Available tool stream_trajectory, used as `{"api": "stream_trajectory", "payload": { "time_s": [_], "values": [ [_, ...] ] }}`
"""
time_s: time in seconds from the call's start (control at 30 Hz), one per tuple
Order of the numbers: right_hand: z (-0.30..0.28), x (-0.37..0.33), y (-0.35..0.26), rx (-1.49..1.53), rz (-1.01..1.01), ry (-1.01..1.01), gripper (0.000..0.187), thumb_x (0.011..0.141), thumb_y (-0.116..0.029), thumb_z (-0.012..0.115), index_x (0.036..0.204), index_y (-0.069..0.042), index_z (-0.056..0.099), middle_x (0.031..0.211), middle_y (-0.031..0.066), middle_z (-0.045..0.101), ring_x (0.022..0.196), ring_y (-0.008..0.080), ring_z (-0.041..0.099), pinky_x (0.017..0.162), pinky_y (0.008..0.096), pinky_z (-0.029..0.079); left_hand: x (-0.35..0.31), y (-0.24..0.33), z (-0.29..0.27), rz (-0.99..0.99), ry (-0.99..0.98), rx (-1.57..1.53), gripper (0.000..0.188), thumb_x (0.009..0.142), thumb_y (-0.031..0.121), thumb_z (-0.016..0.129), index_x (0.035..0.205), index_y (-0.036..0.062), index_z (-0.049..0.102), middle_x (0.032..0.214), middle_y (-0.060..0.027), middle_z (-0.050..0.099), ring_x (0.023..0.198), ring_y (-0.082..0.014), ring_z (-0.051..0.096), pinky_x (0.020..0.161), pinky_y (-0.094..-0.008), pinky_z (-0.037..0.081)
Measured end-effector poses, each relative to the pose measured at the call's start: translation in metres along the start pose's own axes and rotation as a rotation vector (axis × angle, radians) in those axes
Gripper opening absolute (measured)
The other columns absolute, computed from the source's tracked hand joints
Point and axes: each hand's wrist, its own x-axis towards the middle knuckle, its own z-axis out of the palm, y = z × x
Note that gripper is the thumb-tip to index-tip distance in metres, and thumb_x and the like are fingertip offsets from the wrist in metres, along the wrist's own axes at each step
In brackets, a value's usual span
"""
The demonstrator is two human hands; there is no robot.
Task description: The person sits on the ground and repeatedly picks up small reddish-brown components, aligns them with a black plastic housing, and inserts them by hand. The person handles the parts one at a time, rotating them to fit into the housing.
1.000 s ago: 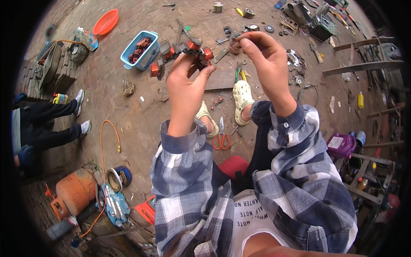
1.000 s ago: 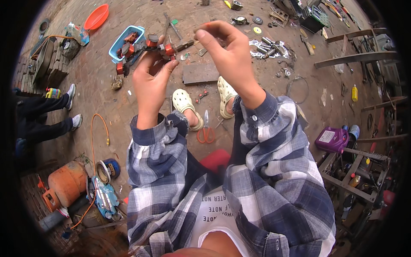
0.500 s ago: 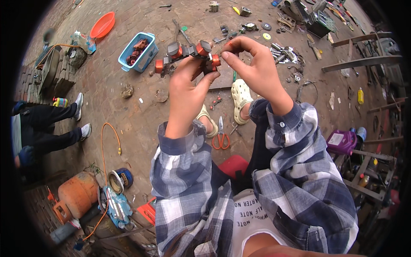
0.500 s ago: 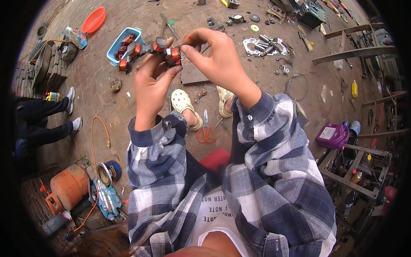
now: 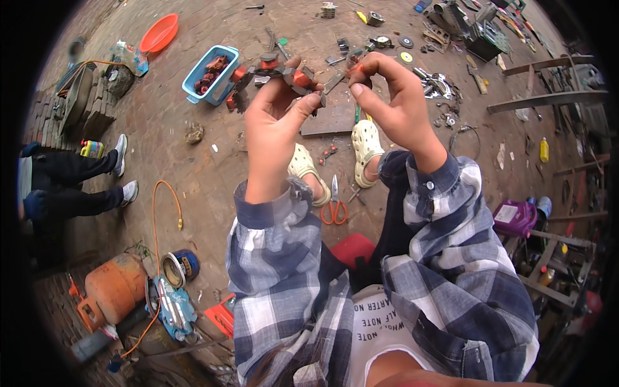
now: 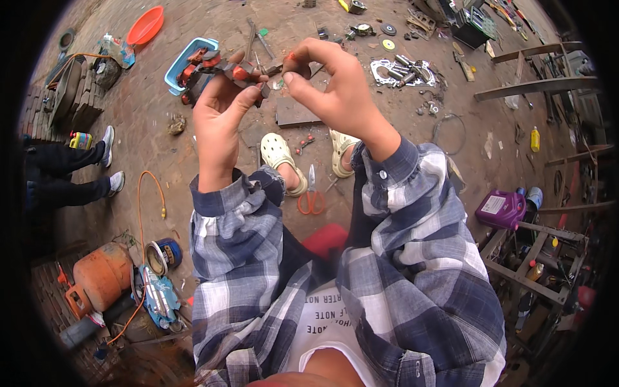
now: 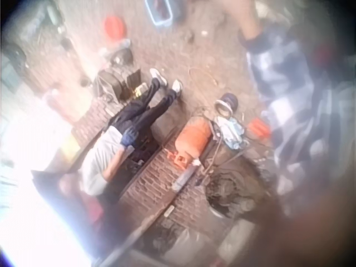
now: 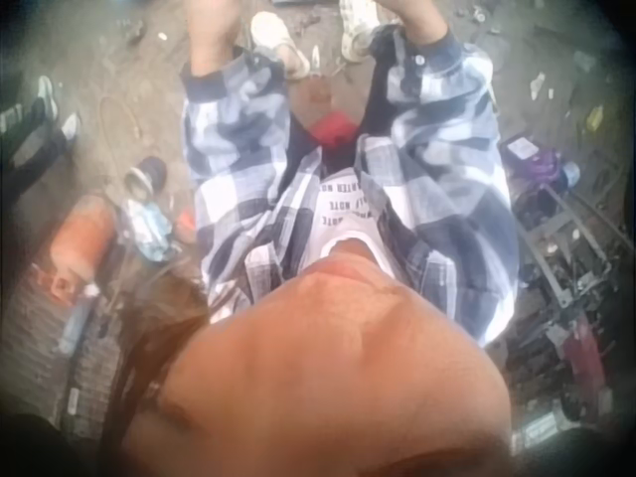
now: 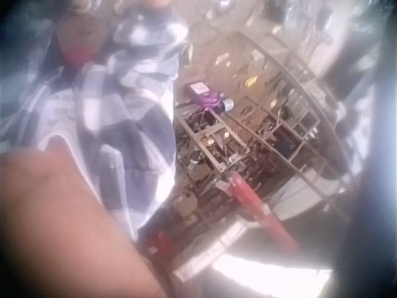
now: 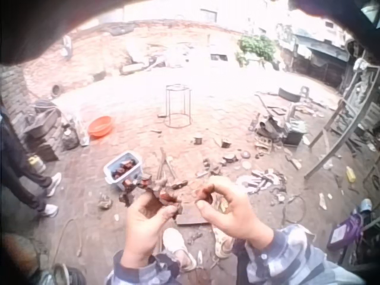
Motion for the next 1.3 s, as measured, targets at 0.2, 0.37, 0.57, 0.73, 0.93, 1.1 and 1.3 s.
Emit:
{"api": "stream_trajectory", "payload": {
  "time_s": [0.2, 0.37, 0.57, 0.73, 0.93, 1.1, 1.3],
  "values": [
    [-0.006, 0.001, 0.004, 0.316, 0.327, 0.036, 0.013, 0.084, -0.01, 0.059, 0.092, 0.0, 0.06, 0.085, 0.0001, 0.06, 0.08, 0.0065, 0.054, 0.074, 0.0216, 0.043, -0.004, 0.004, 0.001, -0.15, -0.218, -0.392, 0.049, 0.086, 0.009, 0.064, 0.129, -0.0047, 0.046, 0.113, -0.0112, 0.059, 0.104, -0.024, 0.061, 0.093, -0.0354, 0.049],
    [-0.016, 0.005, 0.011, 0.479, 0.279, 0.134, 0.014, 0.085, -0.009, 0.061, 0.094, 0.001, 0.061, 0.089, 0.0016, 0.063, 0.083, 0.0085, 0.058, 0.077, 0.0233, 0.046, -0.003, 0.005, -0.003, -0.13, -0.171, -0.291, 0.051, 0.086, 0.014, 0.066, 0.128, -0.006, 0.046, 0.112, -0.0115, 0.059, 0.104, -0.0242, 0.061, 0.093, -0.0354, 0.05],
    [0.004, 0.005, -0.007, 0.28, 0.168, 0.103, 0.027, 0.081, -0.011, 0.07, 0.106, -0.001, 0.064, 0.096, 0.0053, 0.067, 0.089, 0.012, 0.062, 0.081, 0.0252, 0.048, -0.003, 0.002, -0.005, -0.197, -0.08, -0.234, 0.046, 0.086, 0.013, 0.066, 0.126, -0.0038, 0.05, 0.108, -0.0111, 0.062, 0.1, -0.0204, 0.063, 0.088, -0.0309, 0.052],
    [0.006, 0.004, -0.005, -0.296, -0.164, 0.043, 0.024, 0.072, -0.013, 0.076, 0.094, -0.007, 0.069, 0.09, 0.004, 0.068, 0.083, 0.0149, 0.063, 0.085, 0.0316, 0.039, -0.004, 0.003, 0.003, -0.259, -0.021, -0.226, 0.036, 0.081, 0.014, 0.072, 0.111, -0.0017, 0.06, 0.095, -0.0059, 0.066, 0.081, -0.0127, 0.063, 0.07, -0.0223, 0.05],
    [0.008, 0.005, -0.007, -0.498, -0.302, 0.029, 0.015, 0.073, -0.015, 0.074, 0.085, -0.009, 0.066, 0.08, 0.0008, 0.065, 0.076, 0.0176, 0.06, 0.084, 0.0335, 0.035, -0.004, 0.004, 0.004, -0.301, 0.006, -0.17, 0.029, 0.082, 0.013, 0.072, 0.105, -0.0002, 0.063, 0.092, -0.0042, 0.066, 0.078, -0.0094, 0.062, 0.067, -0.0202, 0.048],
    [0.01, 0.005, -0.008, -0.494, -0.309, -0.051, 0.016, 0.075, -0.014, 0.071, 0.089, -0.009, 0.064, 0.081, 0.0014, 0.064, 0.08, 0.0198, 0.06, 0.085, 0.0344, 0.035, -0.004, 0.003, 0.004, -0.297, 0.008, -0.126, 0.026, 0.084, 0.012, 0.069, 0.105, -0.0004, 0.062, 0.092, -0.0047, 0.065, 0.079, -0.0097, 0.062, 0.069, -0.0214, 0.049],
    [-0.008, 0.008, -0.001, -0.547, -0.276, -0.06, 0.014, 0.077, -0.013, 0.069, 0.088, -0.008, 0.063, 0.08, 0.0024, 0.063, 0.079, 0.0207, 0.06, 0.086, 0.0358, 0.035, -0.003, 0.013, -0.005, -0.288, -0.049, -0.372, 0.039, 0.086, 0.015, 0.067, 0.118, -0.0033, 0.055, 0.096, -0.0076, 0.064, 0.09, -0.0181, 0.065, 0.08, -0.0277, 0.052]
  ]
}}
